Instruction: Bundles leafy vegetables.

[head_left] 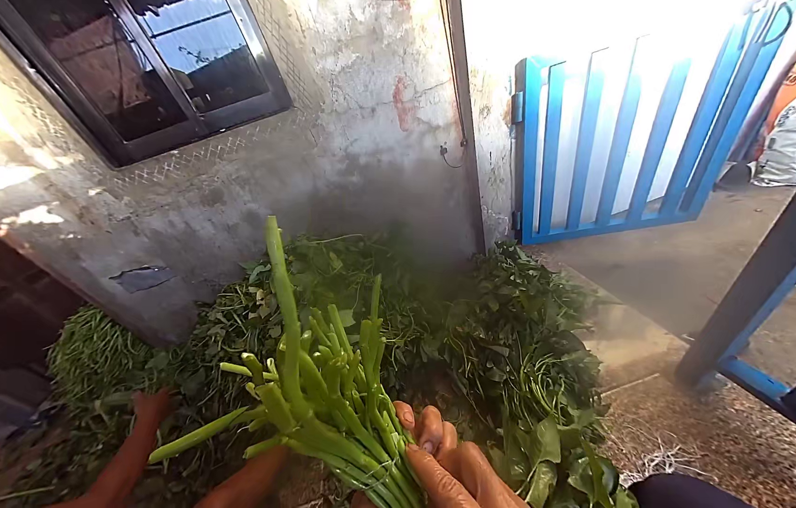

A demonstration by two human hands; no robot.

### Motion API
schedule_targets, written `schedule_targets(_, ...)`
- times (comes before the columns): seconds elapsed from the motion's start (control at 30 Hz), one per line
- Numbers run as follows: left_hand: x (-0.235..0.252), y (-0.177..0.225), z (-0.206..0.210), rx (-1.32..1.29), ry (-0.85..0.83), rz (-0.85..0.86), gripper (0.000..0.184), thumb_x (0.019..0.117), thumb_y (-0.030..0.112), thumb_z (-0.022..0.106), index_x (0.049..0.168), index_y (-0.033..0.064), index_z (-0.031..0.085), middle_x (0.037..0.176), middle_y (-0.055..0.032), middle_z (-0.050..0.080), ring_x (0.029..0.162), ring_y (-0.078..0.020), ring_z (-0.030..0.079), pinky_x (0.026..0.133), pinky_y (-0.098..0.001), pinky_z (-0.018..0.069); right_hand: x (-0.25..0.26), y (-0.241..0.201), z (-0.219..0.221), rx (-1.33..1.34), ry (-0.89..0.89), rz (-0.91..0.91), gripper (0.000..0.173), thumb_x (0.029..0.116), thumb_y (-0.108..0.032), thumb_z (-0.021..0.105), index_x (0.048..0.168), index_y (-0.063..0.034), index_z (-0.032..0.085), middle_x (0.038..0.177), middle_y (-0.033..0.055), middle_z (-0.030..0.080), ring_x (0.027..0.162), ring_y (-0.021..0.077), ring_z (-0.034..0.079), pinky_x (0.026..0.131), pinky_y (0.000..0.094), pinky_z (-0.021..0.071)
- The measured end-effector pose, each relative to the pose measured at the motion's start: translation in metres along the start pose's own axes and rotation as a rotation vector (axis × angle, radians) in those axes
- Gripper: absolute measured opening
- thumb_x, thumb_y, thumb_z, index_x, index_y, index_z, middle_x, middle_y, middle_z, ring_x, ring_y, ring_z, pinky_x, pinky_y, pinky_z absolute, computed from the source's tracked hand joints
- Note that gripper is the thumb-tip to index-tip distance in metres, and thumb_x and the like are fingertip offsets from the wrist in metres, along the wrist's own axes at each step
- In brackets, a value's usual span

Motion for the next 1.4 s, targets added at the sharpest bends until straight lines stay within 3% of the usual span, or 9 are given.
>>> schedule_targets(0.47,0.004,0.014,0.027,0.038,0.082,-0.009,0.065,0.0774,0.043,0.085,0.127,0.0066,0.064,0.108,-0.006,0.071,0.099,-0.0164,0.069,0.087,-0.0281,0.0537,0.002,0.006,0.017,0.131,-0.031,0.027,0.025,0.0954,-0.007,0.062,0.115,0.0032,0.073,0.087,0.016,0.064,0.073,0.0199,0.062,0.065,0.03,0.0552)
schedule_targets(0.57,-0.01,0.022,0.021,0.131,0.417,0.1,0.079,0.0635,0.066,0.083,0.115,0.0063,0.072,0.092,-0.0059,0.072,0.083,-0.0162,0.07,0.073,-0.028,0.0561,0.011,0.005,0.022,0.074,-0.107,-0.029,0.025,0.098,-0.012,0.061,0.115,-0.0004,0.074,0.086,0.0138,0.064,0.071,0.0192,0.063,0.062,0.0306,0.0556)
schedule_targets(0.63,-0.042,0.032,0.014,0.267,0.612,0.205,0.078,0.0773,0.071,0.07,0.124,0.0093,0.068,0.109,-0.0058,0.074,0.097,-0.0141,0.071,0.083,-0.0288,0.0579,0.016,0.012,0.03,0.051,-0.224,-0.103,0.028,0.0954,-0.01,0.058,0.118,-0.0048,0.074,0.086,0.0123,0.063,0.068,0.0196,0.062,0.058,0.0321,0.0544)
schedule_targets(0.7,-0.085,0.038,0.013,0.607,0.795,0.266,0.065,0.0946,0.067,0.052,0.132,0.0151,0.058,0.116,0.0028,0.073,0.109,-0.0045,0.069,0.094,-0.0248,0.0568,0.012,0.024,0.044,0.057,-0.346,-0.157,0.028,0.0925,-0.01,0.059,0.116,-0.008,0.074,0.085,0.0117,0.065,0.064,0.0194,0.063,0.055,0.0334,0.055)
schedule_targets(0.77,-0.132,0.04,0.002,0.971,0.996,0.187,0.074,0.1042,0.064,0.033,0.144,0.0023,0.039,0.121,0.0006,0.066,0.114,-0.0018,0.064,0.101,-0.0262,0.0533,-0.003,0.037,0.064,0.079,-0.487,-0.102,0.028,0.092,-0.01,0.06,0.117,-0.0074,0.073,0.09,0.014,0.067,0.068,0.0229,0.066,0.058,0.0384,0.0572)
schedule_targets(0.97,-0.202,0.056,0.013,1.226,1.372,-0.037,0.052,0.1125,0.028,0.029,0.119,-0.013,0.059,0.107,-0.0103,0.069,0.103,-0.0015,0.065,0.097,-0.0264,0.0532,-0.061,0.048,0.106,0.028,-0.584,0.069,0.03,0.0909,-0.008,0.059,0.116,-0.0032,0.075,0.09,0.0192,0.067,0.07,0.0296,0.068,0.062,0.0439,0.0581)
schedule_targets(1.1,-0.226,0.093,0.035,1.485,1.316,0.051,0.043,0.1083,0.018,0.045,0.139,-0.0131,0.043,0.128,-0.0188,0.056,0.106,-0.013,0.065,0.086,-0.0345,0.0597,-0.072,0.044,0.12,-0.024,-0.549,0.03,0.027,0.09,-0.009,0.062,0.112,-0.0051,0.077,0.089,0.0177,0.067,0.071,0.0291,0.069,0.061,0.043,0.0588)
schedule_targets(1.23,-0.196,0.123,0.059,2.079,0.874,-0.031,0.028,0.0915,0.017,0.076,0.111,-0.0028,0.073,0.11,-0.0165,0.066,0.102,-0.0152,0.066,0.083,-0.0268,0.0592,-0.079,0.04,0.126,-0.047,-0.522,-0.025,0.025,0.0907,-0.01,0.063,0.11,-0.0058,0.078,0.088,0.0157,0.068,0.071,0.0275,0.069,0.06,0.0413,0.0591)
schedule_targets(1.4,-0.162,0.119,0.058,2.437,0.567,-0.278,0.018,0.0891,0.028,0.077,0.101,0.0156,0.082,0.096,-0.0063,0.069,0.094,-0.0191,0.066,0.082,-0.0324,0.0565,-0.084,0.035,0.128,-0.092,-0.477,-0.047,0.025,0.0908,-0.01,0.063,0.11,-0.0061,0.078,0.088,0.0148,0.068,0.074,0.0268,0.07,0.062,0.0396,0.06)
Point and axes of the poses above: each hand's wrist, its own x-axis towards the middle knuckle, its own z-axis out of the palm, y = z × x, the point moved 5 cm from there along x, towards the middle knuckle
